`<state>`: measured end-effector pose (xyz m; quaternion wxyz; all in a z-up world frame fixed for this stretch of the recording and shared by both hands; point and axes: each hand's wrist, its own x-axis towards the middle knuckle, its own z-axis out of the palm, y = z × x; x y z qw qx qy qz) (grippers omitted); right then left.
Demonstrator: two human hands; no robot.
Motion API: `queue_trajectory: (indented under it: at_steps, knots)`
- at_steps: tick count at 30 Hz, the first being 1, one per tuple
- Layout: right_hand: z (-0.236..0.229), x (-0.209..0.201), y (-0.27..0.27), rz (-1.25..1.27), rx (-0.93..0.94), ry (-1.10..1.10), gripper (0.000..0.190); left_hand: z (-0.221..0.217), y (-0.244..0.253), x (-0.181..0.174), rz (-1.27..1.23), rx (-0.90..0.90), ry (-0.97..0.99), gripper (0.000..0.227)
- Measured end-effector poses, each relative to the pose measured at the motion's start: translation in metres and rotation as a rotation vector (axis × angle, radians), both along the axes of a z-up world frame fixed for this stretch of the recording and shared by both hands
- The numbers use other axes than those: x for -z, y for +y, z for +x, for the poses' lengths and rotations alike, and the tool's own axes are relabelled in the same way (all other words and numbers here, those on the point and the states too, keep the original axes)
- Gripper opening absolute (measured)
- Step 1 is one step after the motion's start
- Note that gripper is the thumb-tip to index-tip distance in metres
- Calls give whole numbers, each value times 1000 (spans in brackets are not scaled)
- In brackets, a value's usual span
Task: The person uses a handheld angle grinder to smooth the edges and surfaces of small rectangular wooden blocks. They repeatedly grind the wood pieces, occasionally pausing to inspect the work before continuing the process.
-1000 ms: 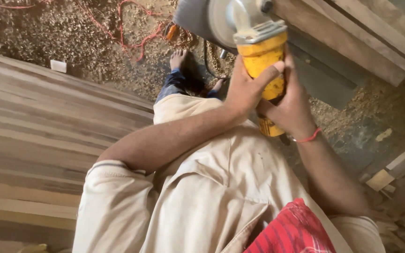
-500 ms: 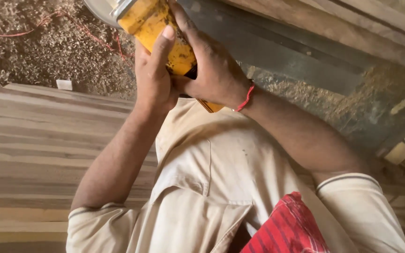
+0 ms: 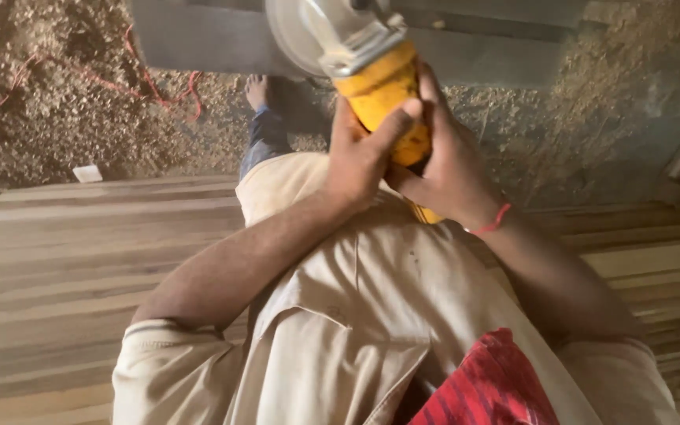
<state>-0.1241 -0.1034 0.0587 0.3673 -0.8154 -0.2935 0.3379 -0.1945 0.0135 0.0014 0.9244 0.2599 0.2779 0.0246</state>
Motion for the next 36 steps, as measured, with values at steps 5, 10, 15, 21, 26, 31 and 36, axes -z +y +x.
queue_trajectory:
  at_steps: [5,10,15,21,26,31,36]
  knots:
    - [11,0,-81,64,145,-6,106,30,-75,5,-39,139,23,55]
    - [29,11,-159,68,206,-67,110,65,-149,17,13,278,29,60]
    - [43,27,-233,73,305,-76,98,100,-212,23,50,474,56,69]
    - [59,31,-295,-24,386,-212,97,146,-272,22,189,682,70,78]
    - [52,18,-288,-20,410,-214,98,144,-270,15,281,721,72,80]
    - [42,20,-238,37,344,-128,95,107,-228,18,206,490,64,72]
    - [23,17,-160,120,233,-52,102,59,-152,18,72,238,19,59]
